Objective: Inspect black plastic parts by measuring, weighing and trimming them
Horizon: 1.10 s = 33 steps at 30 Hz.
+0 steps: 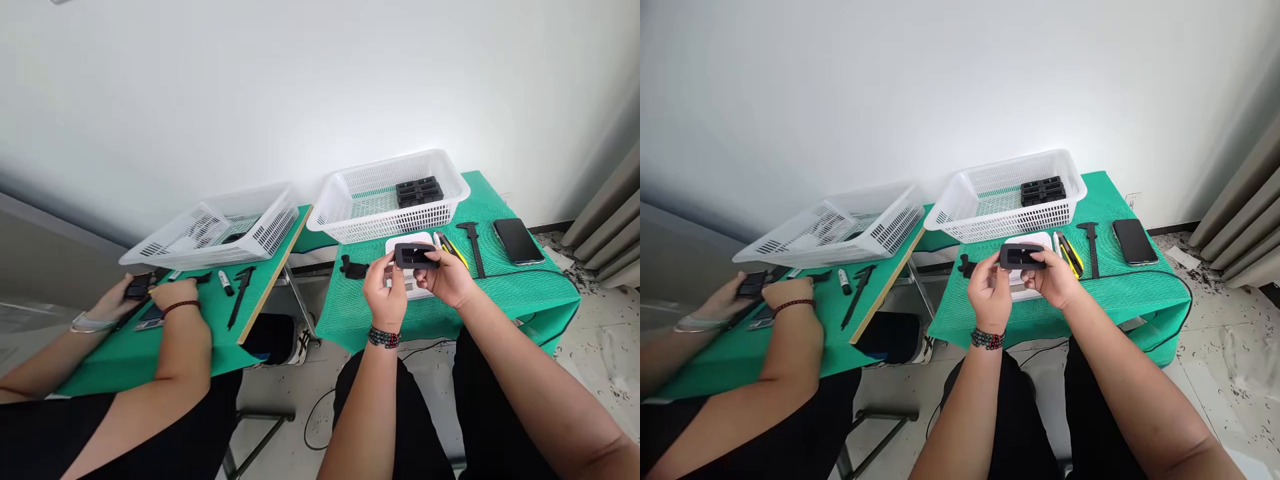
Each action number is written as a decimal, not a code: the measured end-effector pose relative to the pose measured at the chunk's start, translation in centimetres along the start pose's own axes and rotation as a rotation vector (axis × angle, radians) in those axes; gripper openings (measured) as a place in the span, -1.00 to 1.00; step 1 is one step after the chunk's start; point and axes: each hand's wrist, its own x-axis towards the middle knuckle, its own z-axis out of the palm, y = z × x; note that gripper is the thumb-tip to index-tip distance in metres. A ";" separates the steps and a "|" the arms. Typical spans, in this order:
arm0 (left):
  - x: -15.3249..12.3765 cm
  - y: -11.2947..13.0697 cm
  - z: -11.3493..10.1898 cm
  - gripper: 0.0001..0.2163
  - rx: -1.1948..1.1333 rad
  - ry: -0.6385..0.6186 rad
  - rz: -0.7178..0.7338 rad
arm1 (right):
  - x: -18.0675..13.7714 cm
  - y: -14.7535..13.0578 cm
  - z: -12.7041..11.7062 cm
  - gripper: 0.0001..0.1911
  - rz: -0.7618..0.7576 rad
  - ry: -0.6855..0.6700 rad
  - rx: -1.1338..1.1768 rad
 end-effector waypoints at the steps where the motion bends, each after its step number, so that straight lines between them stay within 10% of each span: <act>1: 0.0 -0.3 0.2 -0.74 -0.034 0.011 -0.074 | 0.0 0.1 0.1 -0.58 -0.023 -0.018 0.009; 7: 0.1 -0.8 1.0 -0.62 -0.263 0.053 -0.368 | 0.3 1.2 0.5 -0.55 -0.143 -0.054 0.051; 22: 1.0 -1.0 -0.6 -0.60 -0.227 -0.023 -0.430 | 1.3 2.0 0.8 -0.53 -0.114 -0.060 -0.044; 33: 1.9 -0.6 0.2 -0.59 -0.699 -0.140 -0.652 | 1.7 1.7 1.3 -0.44 -0.085 -0.126 -0.121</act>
